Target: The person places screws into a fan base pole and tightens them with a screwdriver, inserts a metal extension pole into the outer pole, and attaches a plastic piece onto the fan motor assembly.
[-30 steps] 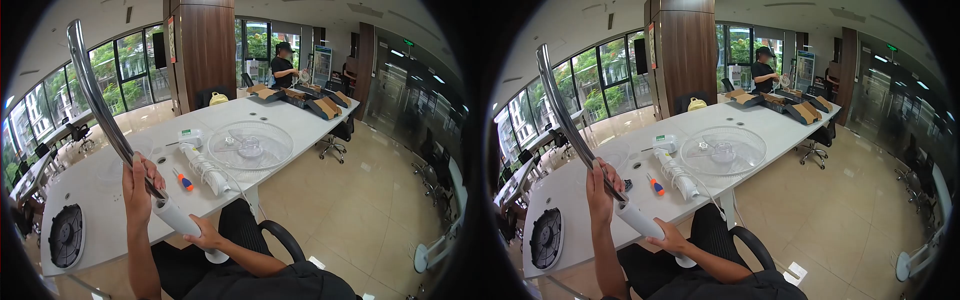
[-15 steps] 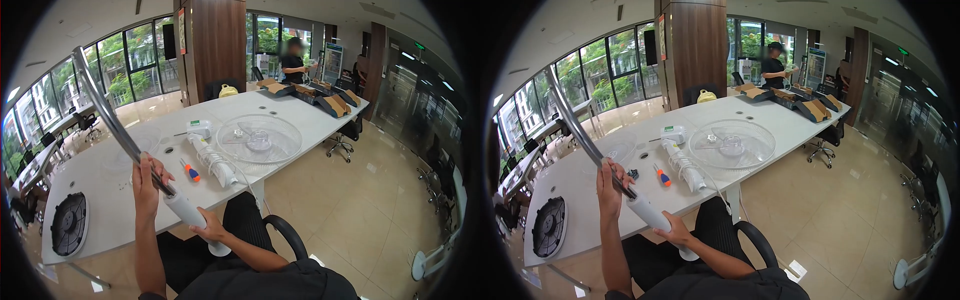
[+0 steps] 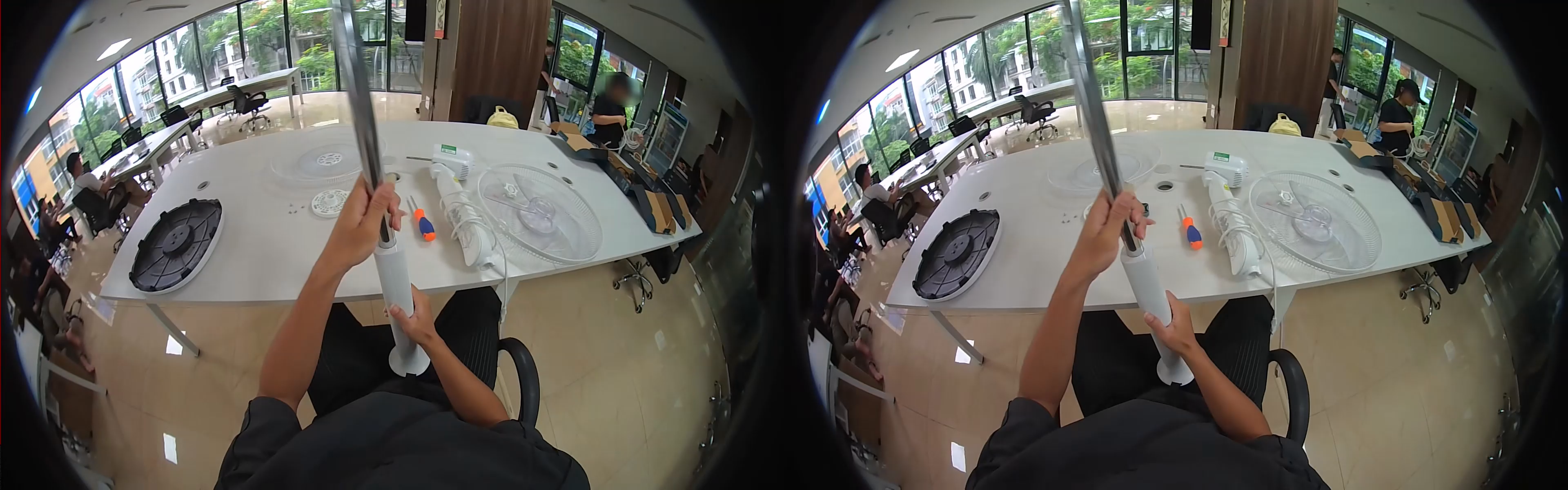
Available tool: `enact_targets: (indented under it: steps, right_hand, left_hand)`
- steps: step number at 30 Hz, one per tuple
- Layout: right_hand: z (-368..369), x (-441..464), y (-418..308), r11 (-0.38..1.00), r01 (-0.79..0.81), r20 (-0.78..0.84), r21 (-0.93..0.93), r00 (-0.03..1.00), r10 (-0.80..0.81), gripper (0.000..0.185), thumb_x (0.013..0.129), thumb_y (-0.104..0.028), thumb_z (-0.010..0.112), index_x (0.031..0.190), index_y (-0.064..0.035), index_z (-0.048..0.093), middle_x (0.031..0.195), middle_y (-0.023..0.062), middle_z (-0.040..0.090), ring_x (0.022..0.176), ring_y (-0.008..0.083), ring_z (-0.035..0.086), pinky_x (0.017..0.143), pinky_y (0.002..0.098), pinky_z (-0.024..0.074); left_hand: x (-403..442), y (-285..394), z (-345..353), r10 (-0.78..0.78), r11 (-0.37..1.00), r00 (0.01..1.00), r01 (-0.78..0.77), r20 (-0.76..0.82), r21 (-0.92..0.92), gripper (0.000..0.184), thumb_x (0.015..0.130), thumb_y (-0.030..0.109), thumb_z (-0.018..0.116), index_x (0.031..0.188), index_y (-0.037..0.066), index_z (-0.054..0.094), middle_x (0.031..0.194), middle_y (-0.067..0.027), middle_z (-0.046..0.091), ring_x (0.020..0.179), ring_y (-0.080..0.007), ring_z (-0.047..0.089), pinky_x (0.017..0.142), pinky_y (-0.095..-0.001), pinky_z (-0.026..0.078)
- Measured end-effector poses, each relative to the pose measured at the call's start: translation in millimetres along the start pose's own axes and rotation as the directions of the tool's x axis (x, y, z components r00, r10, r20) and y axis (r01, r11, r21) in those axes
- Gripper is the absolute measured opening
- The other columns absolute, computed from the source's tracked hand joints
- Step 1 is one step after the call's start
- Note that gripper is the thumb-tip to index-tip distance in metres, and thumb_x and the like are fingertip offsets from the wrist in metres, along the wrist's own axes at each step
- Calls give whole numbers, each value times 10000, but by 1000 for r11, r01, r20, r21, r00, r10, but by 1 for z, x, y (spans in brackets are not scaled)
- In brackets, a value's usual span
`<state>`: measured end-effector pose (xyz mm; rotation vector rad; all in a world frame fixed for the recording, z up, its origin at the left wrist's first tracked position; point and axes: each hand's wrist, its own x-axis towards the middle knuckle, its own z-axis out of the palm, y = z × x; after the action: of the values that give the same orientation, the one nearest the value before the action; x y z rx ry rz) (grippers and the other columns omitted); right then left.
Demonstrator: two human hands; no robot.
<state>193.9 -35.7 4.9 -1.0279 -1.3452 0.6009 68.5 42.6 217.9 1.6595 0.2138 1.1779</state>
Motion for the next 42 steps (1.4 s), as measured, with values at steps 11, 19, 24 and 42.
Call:
enact_targets:
  steps: [11,19,24,42]
  right_hand:
    - [5,-25,40,988,-61,35,143,998,57,466,837,-409,668,1005,20,599,814,99,646,727,174,642,693,324,515]
    - [4,-32,39,993,-27,139,115,990,10,505,849,-469,649,966,20,591,778,103,674,747,199,672,711,336,535]
    - [15,-32,41,998,-8,189,68,982,-5,533,816,-494,665,988,9,622,803,96,680,760,202,673,723,349,531]
    - [17,-40,-11,995,35,35,-93,999,-32,506,751,-315,783,1110,-23,579,925,178,659,840,338,651,774,390,496]
  left_hand:
    - [-39,-31,-4,-63,968,998,58,14,243,376,1012,368,455,1085,22,581,1009,-54,639,919,-114,529,848,-285,427]
    - [-32,-5,-34,-11,953,979,-50,202,298,488,826,89,728,1264,48,516,1188,-62,571,1078,-182,560,995,-385,434]
    - [26,84,-38,250,955,968,-249,14,161,719,947,478,527,1481,75,264,1305,-200,555,1212,-260,540,1011,-417,418]
    - [-40,42,-27,-83,990,982,100,-168,99,410,997,268,479,1289,-19,489,1059,-136,651,914,-192,629,867,-326,482]
